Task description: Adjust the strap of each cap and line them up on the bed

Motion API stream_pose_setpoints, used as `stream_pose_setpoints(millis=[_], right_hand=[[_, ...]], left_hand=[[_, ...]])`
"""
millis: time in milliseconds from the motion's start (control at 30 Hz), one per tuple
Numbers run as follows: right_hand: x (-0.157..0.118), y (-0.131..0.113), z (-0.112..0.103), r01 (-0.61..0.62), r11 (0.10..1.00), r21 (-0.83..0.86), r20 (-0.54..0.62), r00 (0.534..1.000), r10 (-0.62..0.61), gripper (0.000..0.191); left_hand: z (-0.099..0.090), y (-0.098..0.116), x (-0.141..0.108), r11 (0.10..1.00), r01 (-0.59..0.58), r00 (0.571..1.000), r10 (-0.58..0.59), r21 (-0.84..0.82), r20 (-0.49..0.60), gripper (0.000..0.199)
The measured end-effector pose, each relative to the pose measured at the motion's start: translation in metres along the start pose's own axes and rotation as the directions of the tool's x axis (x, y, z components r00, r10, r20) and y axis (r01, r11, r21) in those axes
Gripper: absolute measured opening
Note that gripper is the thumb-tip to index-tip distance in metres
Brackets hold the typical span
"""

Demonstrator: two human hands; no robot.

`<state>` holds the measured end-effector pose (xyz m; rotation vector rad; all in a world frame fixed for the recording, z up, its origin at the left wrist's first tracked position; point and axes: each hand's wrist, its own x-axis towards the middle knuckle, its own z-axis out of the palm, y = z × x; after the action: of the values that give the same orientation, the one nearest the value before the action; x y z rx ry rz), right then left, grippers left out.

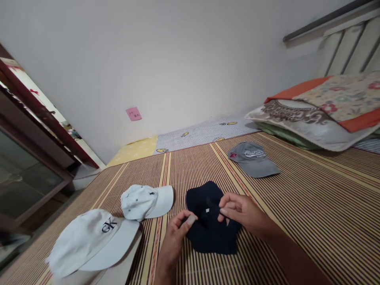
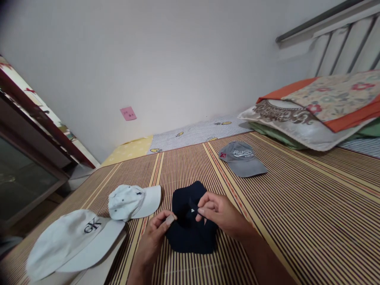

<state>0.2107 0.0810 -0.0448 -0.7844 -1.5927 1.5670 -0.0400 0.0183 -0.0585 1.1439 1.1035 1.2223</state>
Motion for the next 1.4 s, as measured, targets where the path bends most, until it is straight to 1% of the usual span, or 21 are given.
stream_pose_setpoints(millis=[67,133,233,400,467,500,567,633,700,800,933,1000,1100,1167,1233,1300,1400], right_hand=[[-0.002,0.001,-0.002,-0.025,0.995,0.1,0.081,0.997,0.017,0.029],[-0.003,0.002,-0.004,-0.027,0.99,0.14,0.131,0.991,0.009,0.028],[-0.005,0.003,-0.007,0.014,0.981,0.195,0.17,0.984,-0.047,0.027],[-0.004,0.002,-0.013,0.073,0.941,0.331,0.183,0.973,-0.14,0.029],[-0.004,0.002,-0.012,0.068,0.956,0.285,0.182,0.975,-0.124,0.029],[-0.003,0.002,-0.011,0.059,0.973,0.223,0.165,0.981,-0.098,0.027],[-0.004,0.001,-0.007,0.036,0.998,0.045,0.104,0.994,-0.041,0.023],[-0.004,0.0,-0.001,-0.009,0.996,-0.09,0.08,0.997,0.016,0.022],[-0.005,-0.001,0.004,-0.056,0.991,-0.124,0.122,0.99,0.071,0.025],[-0.007,0.0,0.011,-0.121,0.987,-0.102,0.18,0.974,0.138,0.026],[-0.01,0.002,0.011,-0.219,0.964,-0.153,0.182,0.952,0.245,0.027],[-0.01,0.002,0.007,-0.194,0.975,-0.109,0.167,0.963,0.211,0.026],[-0.008,-0.001,-0.005,-0.069,0.99,0.12,0.103,0.993,0.057,0.031],[-0.008,-0.004,-0.014,0.017,0.959,0.284,0.052,0.998,-0.033,0.039],[-0.009,-0.006,-0.022,0.062,0.917,0.393,0.042,0.995,-0.085,0.046],[-0.011,-0.007,-0.025,0.061,0.907,0.417,0.082,0.991,-0.105,0.05],[-0.014,-0.009,-0.02,0.005,0.948,0.319,0.17,0.983,-0.062,0.046]], left_hand=[[0.005,-0.001,-0.001,0.997,0.02,0.999,-0.017,-0.072,0.045,0.038],[0.009,-0.003,-0.001,0.992,0.042,0.996,-0.032,-0.121,0.079,0.04],[0.014,-0.006,0.001,0.986,0.064,0.992,-0.046,-0.156,0.117,0.04],[0.019,-0.011,0.004,0.982,0.092,0.986,-0.067,-0.163,0.153,0.038],[0.021,-0.012,0.005,0.982,0.111,0.981,-0.084,-0.153,0.173,0.037],[0.022,-0.011,0.005,0.982,0.118,0.979,-0.091,-0.144,0.182,0.037],[0.024,-0.01,0.004,0.986,0.12,0.977,-0.097,-0.117,0.187,0.037],[0.025,-0.008,0.003,0.988,0.123,0.979,-0.106,-0.089,0.177,0.035],[0.026,-0.005,0.002,0.989,0.121,0.98,-0.106,-0.08,0.171,0.035],[0.025,-0.004,0.003,0.99,0.124,0.98,-0.112,-0.065,0.167,0.039],[0.023,-0.004,0.005,0.987,0.151,0.977,-0.142,-0.049,0.159,0.041],[0.021,-0.005,0.005,0.989,0.134,0.98,-0.124,-0.054,0.157,0.04],[0.02,-0.006,0.004,0.992,0.115,0.984,-0.107,-0.053,0.143,0.04],[0.019,-0.007,0.003,0.989,0.132,0.984,-0.123,-0.064,0.131,0.04],[0.019,-0.007,0.003,0.985,0.147,0.982,-0.135,-0.089,0.131,0.039],[0.019,-0.006,0.002,0.982,0.147,0.982,-0.129,-0.122,0.138,0.037],[0.02,-0.005,0.001,0.981,0.118,0.984,-0.094,-0.155,0.151,0.034]])
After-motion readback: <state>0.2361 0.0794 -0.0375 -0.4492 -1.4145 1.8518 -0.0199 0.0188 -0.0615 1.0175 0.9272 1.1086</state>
